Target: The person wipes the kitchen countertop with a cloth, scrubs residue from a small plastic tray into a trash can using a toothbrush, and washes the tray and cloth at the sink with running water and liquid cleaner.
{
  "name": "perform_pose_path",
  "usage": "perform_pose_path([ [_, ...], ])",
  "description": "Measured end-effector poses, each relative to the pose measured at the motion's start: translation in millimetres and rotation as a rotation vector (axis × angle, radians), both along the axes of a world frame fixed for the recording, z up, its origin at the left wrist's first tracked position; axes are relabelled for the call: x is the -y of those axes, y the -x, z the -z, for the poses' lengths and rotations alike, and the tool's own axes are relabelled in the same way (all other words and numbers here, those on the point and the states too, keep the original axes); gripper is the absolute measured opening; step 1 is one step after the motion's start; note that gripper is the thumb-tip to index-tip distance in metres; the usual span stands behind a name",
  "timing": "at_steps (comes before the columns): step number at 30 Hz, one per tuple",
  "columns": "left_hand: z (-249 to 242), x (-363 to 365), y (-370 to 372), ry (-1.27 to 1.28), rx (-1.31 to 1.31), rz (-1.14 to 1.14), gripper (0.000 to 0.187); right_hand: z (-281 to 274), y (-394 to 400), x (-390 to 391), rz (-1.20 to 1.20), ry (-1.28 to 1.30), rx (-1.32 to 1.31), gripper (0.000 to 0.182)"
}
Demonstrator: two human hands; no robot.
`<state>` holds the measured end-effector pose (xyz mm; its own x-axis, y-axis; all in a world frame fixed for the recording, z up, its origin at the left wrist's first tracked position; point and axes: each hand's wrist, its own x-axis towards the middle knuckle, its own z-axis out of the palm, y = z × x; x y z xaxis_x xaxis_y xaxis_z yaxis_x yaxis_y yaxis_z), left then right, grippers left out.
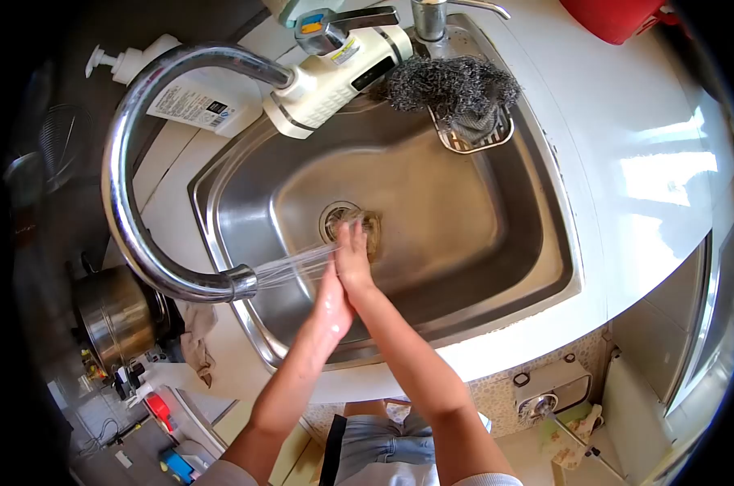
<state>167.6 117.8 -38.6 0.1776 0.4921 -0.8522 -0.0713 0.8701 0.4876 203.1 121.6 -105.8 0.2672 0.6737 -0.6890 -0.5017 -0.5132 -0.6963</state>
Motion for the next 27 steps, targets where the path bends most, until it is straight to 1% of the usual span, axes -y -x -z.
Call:
perform_pose_path([
  [1, 6.1, 1.2, 3.8, -0.044, 0.010, -0.017, 0.060, -2.4, 2.5, 2.2, -0.058, -0.020, 0.110, 0.063],
  [3, 29.1, -16.4, 24.6, 0.060, 0.404, -0.084, 0.060, -12.7, 24.7, 20.8, -0.060, -0.103, 0.294, 0.062],
  [4, 43.7, -22.8, 39.3, -0.084, 0.461, 0.018, 0.058, -21.2, 37.3, 27.0, -0.133, -0.186, 0.478, 0.062],
  [5, 40.6, -32.8, 39.9, -0.144, 0.366, 0.029, 0.055, -31.6, 44.7, 30.9, -0.113, -0.153, 0.324, 0.061],
  [7, 38.1, -28.9, 29.0, -0.108, 0.466, -0.144, 0.051, -24.7, 34.8, 19.8, 0.081, -0.234, 0.383, 0.064],
  [8, 27.8, -19.7, 24.0, -0.033, 0.449, -0.246, 0.045, -24.2, 29.3, 12.3, 0.367, -0.266, 0.061, 0.073],
  [9, 40.1, -13.0, 32.4, -0.050, 0.491, -0.274, 0.039, -11.6, 16.5, 11.1, 0.270, -0.135, 0.010, 0.073],
  [11, 37.7, -3.6, 32.8, -0.100, 0.556, -0.337, 0.034, -1.0, 9.2, 12.7, 0.092, -0.170, 0.145, 0.054],
  [13, 29.2, 8.1, 18.0, -0.088, 0.333, -0.349, 0.033, 5.7, -3.4, 11.2, -0.028, -0.032, 0.229, 0.036],
  [14, 27.9, 12.1, 12.0, -0.092, 0.211, -0.389, 0.033, 7.2, -6.9, 9.9, -0.084, 0.037, 0.266, 0.031],
  [15, 23.1, 14.8, 6.4, -0.089, 0.175, -0.425, 0.034, 7.8, -9.3, 7.8, -0.078, 0.080, 0.196, 0.032],
  [17, 21.6, 22.6, 0.6, -0.199, 0.005, -0.278, 0.036, 7.9, -14.6, 3.6, -0.064, 0.167, 0.059, 0.044],
  [18, 18.1, 23.8, -0.1, -0.295, 0.094, -0.136, 0.048, 7.6, -18.9, 2.2, -0.059, 0.210, -0.006, 0.053],
  [21, -1.3, 18.2, 4.9, -0.178, 0.330, -0.175, 0.056, 7.8, -41.0, 2.2, 0.177, 0.241, -0.300, 0.051],
  [22, 6.0, 15.2, 13.5, -0.145, 0.519, -0.198, 0.059, 1.2, -50.8, 5.7, 0.089, 0.253, -0.317, 0.042],
  [23, 10.5, 12.2, 19.6, -0.065, 0.589, -0.302, 0.054, -0.5, -48.4, 7.4, 0.148, 0.132, -0.368, 0.037],
  [25, 15.4, 2.7, 30.6, -0.092, 0.665, -0.215, 0.049, -3.8, -45.6, 11.7, 0.264, -0.116, -0.463, 0.029],
  [26, 14.7, 0.6, 29.5, -0.057, 0.578, -0.222, 0.041, -8.8, -50.0, 13.9, 0.259, -0.158, -0.369, 0.018],
  [27, 15.0, -1.0, 28.5, -0.062, 0.497, -0.210, 0.038, -12.8, -52.5, 12.7, 0.268, -0.141, -0.278, 0.018],
])
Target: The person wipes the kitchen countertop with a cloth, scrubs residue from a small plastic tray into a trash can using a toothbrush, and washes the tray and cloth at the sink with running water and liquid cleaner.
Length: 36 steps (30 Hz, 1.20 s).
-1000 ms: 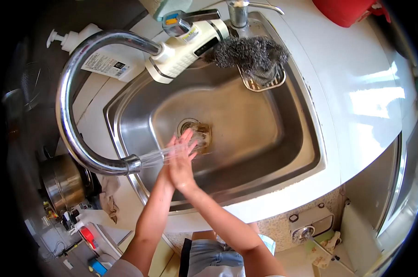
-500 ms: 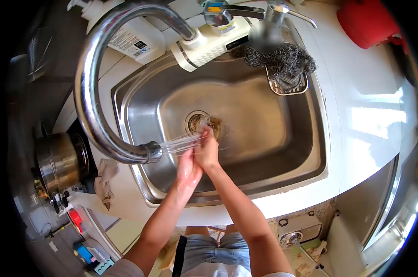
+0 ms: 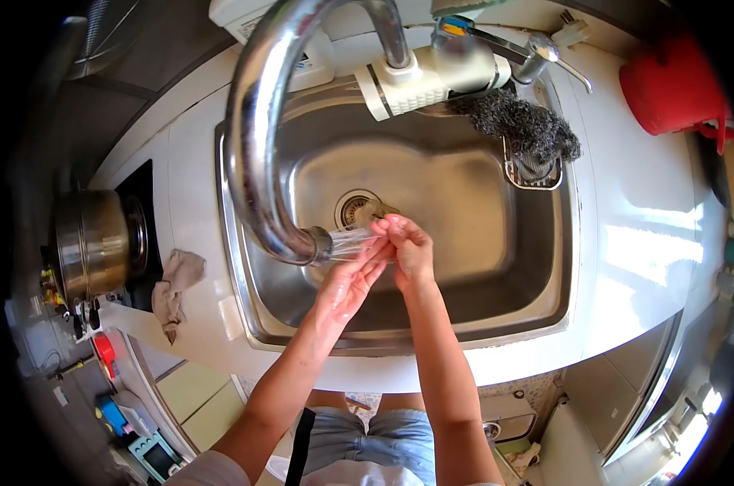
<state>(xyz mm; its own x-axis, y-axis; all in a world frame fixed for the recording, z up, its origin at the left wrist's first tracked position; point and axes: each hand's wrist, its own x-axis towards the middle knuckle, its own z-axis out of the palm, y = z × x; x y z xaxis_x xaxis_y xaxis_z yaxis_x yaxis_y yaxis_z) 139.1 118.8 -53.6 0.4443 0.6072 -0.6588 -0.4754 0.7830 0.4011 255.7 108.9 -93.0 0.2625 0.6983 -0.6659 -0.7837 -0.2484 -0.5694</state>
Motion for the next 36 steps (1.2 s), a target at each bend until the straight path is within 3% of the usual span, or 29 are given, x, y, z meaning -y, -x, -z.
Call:
perform_pose_path([
  [3, 5.0, 0.1, -4.8, 0.070, -0.215, -0.061, 0.024, -5.3, -7.3, 2.0, -0.015, 0.096, 0.322, 0.025],
  [6, 35.8, -4.1, -2.5, -0.047, -0.090, -0.151, 0.018, -27.6, -14.7, -1.7, -0.114, 0.124, 0.457, 0.037],
  [7, 38.9, -12.5, 1.0, 0.037, 0.049, -0.097, 0.022, -28.6, -12.2, -7.1, -0.155, 0.225, 0.537, 0.055],
  [10, 20.0, -18.1, -27.1, 0.140, -0.283, -0.388, 0.034, -23.3, -5.6, -10.5, -0.176, 0.164, 0.256, 0.065],
  [11, 24.5, -14.7, -22.7, 0.000, -0.242, -0.305, 0.042, -26.2, -4.1, -11.4, -0.213, 0.143, 0.138, 0.069],
  [14, -18.1, -17.9, -19.3, -0.040, -0.095, -0.241, 0.047, -40.9, 11.8, -17.5, -0.093, -0.046, -0.374, 0.064],
  [15, -21.2, -18.3, -13.6, -0.140, -0.091, -0.131, 0.055, -43.4, 18.4, -15.0, -0.020, -0.419, -0.679, 0.033],
  [16, -26.7, -19.3, -12.5, -0.116, -0.009, -0.181, 0.058, -39.5, 24.1, -14.2, 0.096, -0.476, -0.905, 0.041],
  [19, -31.2, -23.7, -6.9, -0.056, 0.267, -0.277, 0.061, -58.2, 35.0, -17.9, 0.103, -0.385, -0.889, 0.040],
  [21, -14.4, -37.5, -0.1, -0.058, 0.469, -0.144, 0.065, -68.2, 39.7, -14.3, 0.070, -0.417, -0.798, 0.039],
  [22, -17.4, -44.6, 0.3, -0.061, 0.572, -0.077, 0.067, -57.7, 40.5, -12.8, 0.055, -0.359, -0.622, 0.035],
  [23, -26.1, -44.8, -6.5, 0.015, 0.269, -0.132, 0.052, -37.9, 41.0, -10.9, 0.037, -0.303, -0.445, 0.033],
  [25, -2.0, -41.3, -12.1, 0.008, -0.017, -0.002, 0.032, -38.7, 44.0, -3.4, 0.025, -0.227, -0.098, 0.023],
  [26, 9.7, -39.2, -16.2, 0.007, -0.162, 0.065, 0.024, -11.2, 34.6, 8.3, -0.119, -0.366, -0.006, 0.012],
  [27, 6.2, -33.4, -28.5, 0.039, -0.118, -0.075, 0.019, -23.5, 36.0, 9.8, -0.172, -0.246, 0.168, 0.008],
  [28, -7.3, -34.0, -26.5, 0.100, -0.114, -0.030, 0.018, -35.2, 35.3, 7.1, -0.221, -0.130, 0.347, 0.004],
  [31, -2.2, -24.0, -46.5, 0.142, 0.112, -0.289, 0.021, -16.6, 21.6, -1.9, -0.241, -0.372, 1.054, 0.007],
  [34, 8.2, -22.3, -47.2, 0.177, 0.342, -0.296, 0.030, -26.5, -17.7, -13.7, -0.699, -0.565, 2.095, 0.014],
  [35, -6.6, -25.1, -40.9, 0.160, 0.394, -0.265, 0.033, -27.9, -33.7, -20.6, -0.862, -0.619, 1.813, 0.014],
  [36, -13.7, -27.1, -33.8, 0.140, 0.442, -0.234, 0.037, -36.8, -49.8, -29.7, -0.727, -0.631, 1.899, 0.017],
])
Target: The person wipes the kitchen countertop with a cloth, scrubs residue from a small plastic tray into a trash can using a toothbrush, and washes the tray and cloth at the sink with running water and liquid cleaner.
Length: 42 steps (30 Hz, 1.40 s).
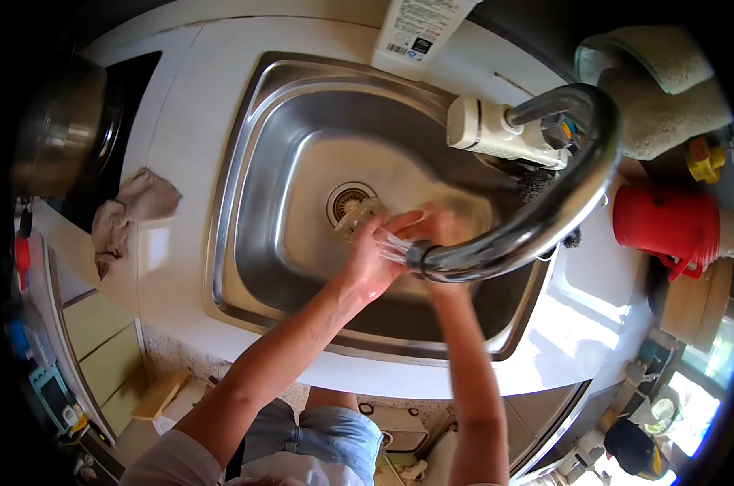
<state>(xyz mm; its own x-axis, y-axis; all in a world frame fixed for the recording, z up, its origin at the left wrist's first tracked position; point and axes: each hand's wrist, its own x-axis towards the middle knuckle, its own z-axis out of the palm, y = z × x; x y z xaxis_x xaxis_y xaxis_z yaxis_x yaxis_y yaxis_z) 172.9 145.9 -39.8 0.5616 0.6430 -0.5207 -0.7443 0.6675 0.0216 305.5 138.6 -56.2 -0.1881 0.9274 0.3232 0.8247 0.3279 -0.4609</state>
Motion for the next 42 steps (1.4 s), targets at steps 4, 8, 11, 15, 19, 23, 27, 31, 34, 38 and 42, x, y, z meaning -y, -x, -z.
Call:
perform_pose_path([
  [4, 24.7, 2.6, 37.8, 0.008, -0.642, 0.181, 0.041, -64.9, -79.8, -60.0, 0.367, -0.599, 0.231, 0.036],
  [8, 46.0, 11.2, 94.4, 0.063, -1.033, 0.155, 0.038, -102.3, -140.1, -91.6, 0.491, -0.214, 0.258, 0.038],
  [11, 55.9, 17.9, 112.4, -0.027, -1.230, 0.086, 0.033, -103.7, -143.2, -94.4, 0.512, -0.115, 0.215, 0.037],
  [15, 57.6, 20.2, 110.7, -0.186, -1.318, 0.136, 0.037, -96.5, -95.5, -75.2, 0.570, -0.123, -0.116, 0.044],
  [19, 66.9, 16.6, 108.0, -0.291, -1.406, 0.252, 0.045, -86.9, -81.9, -57.8, 0.436, -0.168, -0.565, 0.055],
  [23, 106.2, 9.3, 101.6, -0.602, -1.803, 0.434, 0.049, -68.3, -31.6, -19.4, 0.546, -0.276, -0.247, 0.048],
  [27, 129.3, -7.7, 83.7, -0.281, -1.625, 0.556, 0.041, 26.2, -3.2, 9.5, 0.396, 0.235, -0.193, 0.019],
  [31, 145.0, -2.6, 71.9, -0.139, -1.426, 0.456, 0.026, 94.3, 11.2, -8.6, 0.403, 0.486, -0.133, 0.019],
  [34, 181.9, 8.5, 72.7, -0.216, -1.393, 0.498, 0.021, 113.2, 15.8, -17.3, 0.347, 0.659, -0.093, 0.020],
  [38, 170.7, 9.2, 60.9, -0.383, -1.513, 0.449, 0.050, 121.5, 12.1, -12.9, 0.368, 0.849, -0.182, 0.019],
  [42, 114.0, 4.9, 62.1, -0.713, -1.634, 0.535, 0.074, 131.4, 8.9, 6.0, 0.481, 0.779, -0.579, 0.017],
])
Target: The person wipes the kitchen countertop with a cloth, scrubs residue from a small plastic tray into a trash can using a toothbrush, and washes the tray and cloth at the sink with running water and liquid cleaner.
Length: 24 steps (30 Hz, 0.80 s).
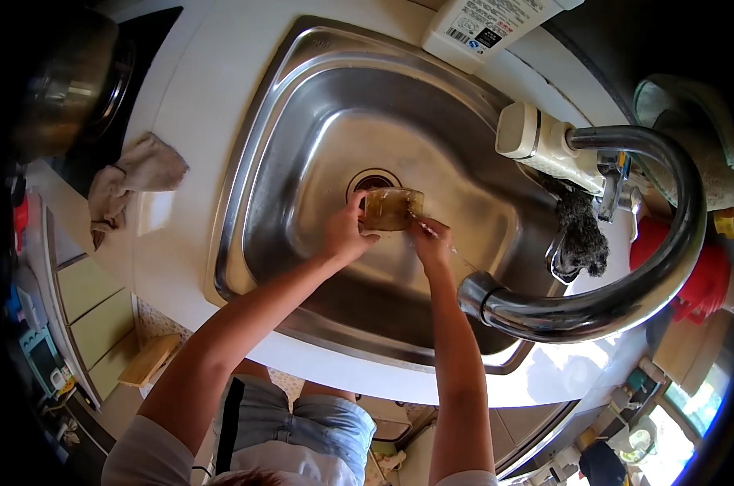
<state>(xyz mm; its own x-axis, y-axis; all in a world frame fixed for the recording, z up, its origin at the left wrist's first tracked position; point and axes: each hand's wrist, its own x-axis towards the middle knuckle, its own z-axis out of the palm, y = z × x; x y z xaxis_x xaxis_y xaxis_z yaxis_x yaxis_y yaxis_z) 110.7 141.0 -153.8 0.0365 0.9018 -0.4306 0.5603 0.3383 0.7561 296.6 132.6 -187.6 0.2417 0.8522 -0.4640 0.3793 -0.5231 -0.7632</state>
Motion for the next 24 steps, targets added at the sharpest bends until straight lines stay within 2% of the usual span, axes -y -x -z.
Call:
perform_pose_path([
  [1, -7.8, -1.1, 0.9, -0.008, -0.044, 0.049, 0.088, -2.7, 1.3, -0.3, 0.011, -0.011, 0.023, 0.017],
  [3, -6.9, -2.5, 6.2, -0.064, -0.014, 0.073, 0.092, -17.5, 1.9, -1.0, 0.035, -0.029, 0.072, 0.016],
  [6, -11.8, -7.8, 13.1, -0.058, 0.085, 0.084, 0.095, -58.0, 10.5, -8.9, -0.061, -0.181, 0.231, 0.017],
  [9, -22.3, -8.9, 18.9, -0.069, 0.175, 0.049, 0.094, -70.8, 8.6, -11.8, -0.135, -0.230, 0.346, 0.017],
  [10, -26.5, -9.1, 21.0, -0.084, 0.200, 0.031, 0.093, -66.2, 4.2, -12.1, -0.104, -0.209, 0.258, 0.017],
  [13, -47.5, -9.4, 31.6, 0.010, 0.169, -0.010, 0.083, -57.9, -5.4, -14.5, -0.003, -0.116, 0.025, 0.016],
  [15, -52.7, -6.1, 42.9, -0.019, 0.168, -0.018, 0.071, -62.7, -3.2, -17.5, 0.075, -0.013, -0.086, 0.015],
  [18, -57.2, -0.1, 60.1, -0.024, 0.188, -0.046, 0.055, -60.4, 0.3, -18.5, -0.054, 0.041, 0.092, 0.015],
  [21, -64.9, 5.8, 73.8, -0.040, 0.275, -0.032, 0.041, -52.5, -5.5, -20.4, -0.104, -0.032, 0.122, 0.014],
  [24, -85.7, 11.1, 87.8, 0.015, 0.332, -0.003, 0.033, -65.1, -17.6, -30.1, -0.225, -0.118, 0.403, 0.012],
])
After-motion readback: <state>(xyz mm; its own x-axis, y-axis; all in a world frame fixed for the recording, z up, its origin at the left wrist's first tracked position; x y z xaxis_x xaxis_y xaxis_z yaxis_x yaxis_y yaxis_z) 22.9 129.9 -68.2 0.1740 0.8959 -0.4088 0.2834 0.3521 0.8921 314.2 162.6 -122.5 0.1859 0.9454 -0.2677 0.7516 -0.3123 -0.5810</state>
